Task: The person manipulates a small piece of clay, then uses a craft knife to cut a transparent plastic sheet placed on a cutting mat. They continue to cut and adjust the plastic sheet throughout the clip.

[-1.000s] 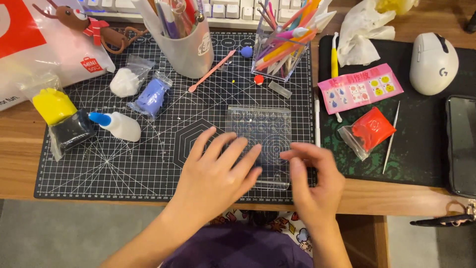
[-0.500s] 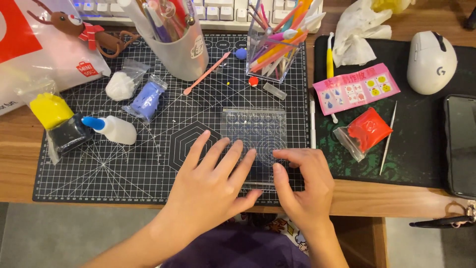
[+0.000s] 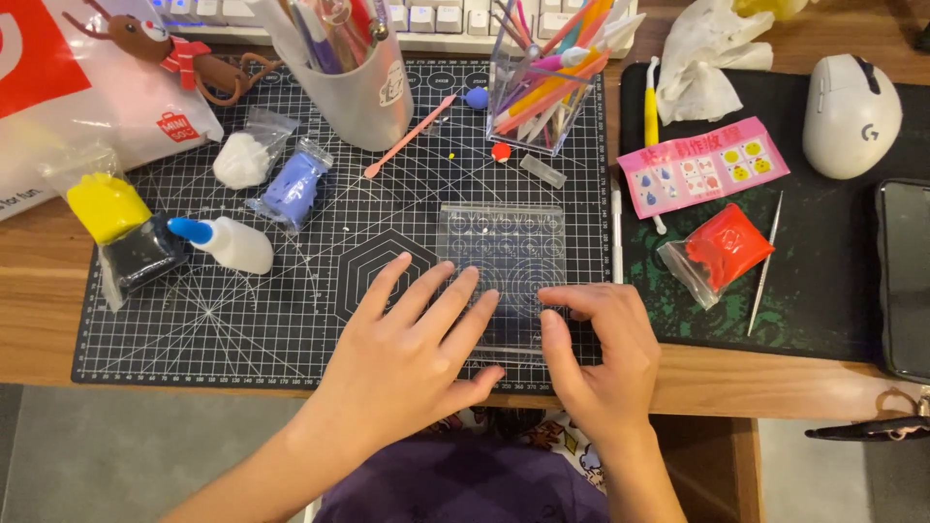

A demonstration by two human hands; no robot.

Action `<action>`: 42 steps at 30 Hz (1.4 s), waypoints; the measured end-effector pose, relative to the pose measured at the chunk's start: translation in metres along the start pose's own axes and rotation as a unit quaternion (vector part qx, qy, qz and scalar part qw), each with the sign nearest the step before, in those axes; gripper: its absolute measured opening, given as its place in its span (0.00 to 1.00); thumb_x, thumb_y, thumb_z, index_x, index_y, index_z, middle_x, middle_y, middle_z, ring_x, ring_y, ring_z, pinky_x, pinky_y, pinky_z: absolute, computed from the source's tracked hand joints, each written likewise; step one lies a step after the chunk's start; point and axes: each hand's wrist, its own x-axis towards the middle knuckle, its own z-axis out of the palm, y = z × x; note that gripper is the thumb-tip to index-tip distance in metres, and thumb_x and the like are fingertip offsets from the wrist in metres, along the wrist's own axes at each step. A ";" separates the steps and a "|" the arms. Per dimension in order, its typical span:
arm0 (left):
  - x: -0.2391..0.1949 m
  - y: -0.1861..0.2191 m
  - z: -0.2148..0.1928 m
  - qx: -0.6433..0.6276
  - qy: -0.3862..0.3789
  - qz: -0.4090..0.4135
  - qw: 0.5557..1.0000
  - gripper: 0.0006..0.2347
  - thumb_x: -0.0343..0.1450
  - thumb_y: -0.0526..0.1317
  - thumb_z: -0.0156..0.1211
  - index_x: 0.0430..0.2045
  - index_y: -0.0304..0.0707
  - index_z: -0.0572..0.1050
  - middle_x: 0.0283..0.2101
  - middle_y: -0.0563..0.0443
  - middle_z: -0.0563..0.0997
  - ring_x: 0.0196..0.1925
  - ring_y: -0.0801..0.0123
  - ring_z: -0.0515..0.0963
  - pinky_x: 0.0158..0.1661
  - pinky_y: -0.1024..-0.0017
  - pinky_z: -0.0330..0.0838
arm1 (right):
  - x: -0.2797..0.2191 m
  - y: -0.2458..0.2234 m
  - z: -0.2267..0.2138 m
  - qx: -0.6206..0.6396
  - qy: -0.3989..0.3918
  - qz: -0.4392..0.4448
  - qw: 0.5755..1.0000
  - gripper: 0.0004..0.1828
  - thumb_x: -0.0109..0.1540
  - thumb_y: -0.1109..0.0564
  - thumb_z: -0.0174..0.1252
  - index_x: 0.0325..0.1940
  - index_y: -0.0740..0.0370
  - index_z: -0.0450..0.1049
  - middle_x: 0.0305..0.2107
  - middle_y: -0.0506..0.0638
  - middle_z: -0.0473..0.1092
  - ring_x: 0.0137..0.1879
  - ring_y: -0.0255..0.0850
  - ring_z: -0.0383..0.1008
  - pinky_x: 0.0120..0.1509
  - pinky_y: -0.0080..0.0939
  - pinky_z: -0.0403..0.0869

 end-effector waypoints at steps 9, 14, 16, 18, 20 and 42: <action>-0.005 -0.009 -0.003 -0.067 0.010 -0.005 0.998 0.18 0.68 0.52 0.60 0.42 0.38 0.78 0.53 0.45 0.78 0.57 0.59 0.76 0.58 0.55 0.64 | -0.001 -0.004 0.001 -0.013 -0.001 0.004 1.000 0.07 0.64 0.59 0.51 0.40 0.61 0.75 0.34 0.49 0.74 0.43 0.42 0.71 0.48 0.38 0.71; -0.008 -0.017 0.002 -0.117 0.015 -0.012 0.993 0.17 0.69 0.49 0.61 0.43 0.36 0.76 0.56 0.42 0.75 0.58 0.59 0.75 0.58 0.57 0.65 | -0.001 -0.004 0.004 -0.046 -0.011 -0.038 0.998 0.06 0.62 0.60 0.54 0.41 0.59 0.76 0.37 0.49 0.74 0.45 0.43 0.71 0.53 0.42 0.68; -0.009 -0.021 0.006 -0.137 0.020 -0.015 0.990 0.17 0.68 0.48 0.63 0.43 0.34 0.74 0.58 0.39 0.73 0.58 0.59 0.75 0.59 0.58 0.65 | -0.002 -0.005 0.005 -0.073 -0.024 -0.054 0.996 0.08 0.61 0.59 0.57 0.43 0.56 0.77 0.41 0.48 0.73 0.48 0.44 0.70 0.57 0.43 0.67; -0.011 -0.024 0.010 -0.149 0.004 -0.039 0.988 0.19 0.68 0.51 0.61 0.45 0.35 0.72 0.59 0.41 0.71 0.62 0.55 0.71 0.60 0.55 0.64 | -0.003 -0.005 0.007 -0.165 -0.075 -0.133 0.974 0.18 0.61 0.47 0.58 0.54 0.50 0.74 0.56 0.55 0.65 0.61 0.53 0.63 0.65 0.53 0.64; -0.011 -0.027 0.014 -0.160 0.006 -0.038 0.986 0.19 0.69 0.52 0.59 0.45 0.35 0.72 0.59 0.40 0.71 0.61 0.53 0.71 0.59 0.55 0.64 | -0.006 -0.004 0.008 -0.212 -0.078 -0.159 0.961 0.20 0.62 0.43 0.58 0.57 0.47 0.73 0.58 0.56 0.63 0.63 0.53 0.61 0.65 0.55 0.64; -0.011 -0.033 0.026 -0.225 0.057 -0.046 0.972 0.18 0.65 0.50 0.63 0.39 0.36 0.74 0.54 0.40 0.74 0.57 0.50 0.73 0.54 0.53 0.68 | -0.009 0.001 0.013 -0.237 -0.016 -0.101 0.966 0.20 0.58 0.44 0.60 0.51 0.51 0.77 0.60 0.60 0.59 0.68 0.55 0.53 0.71 0.57 0.58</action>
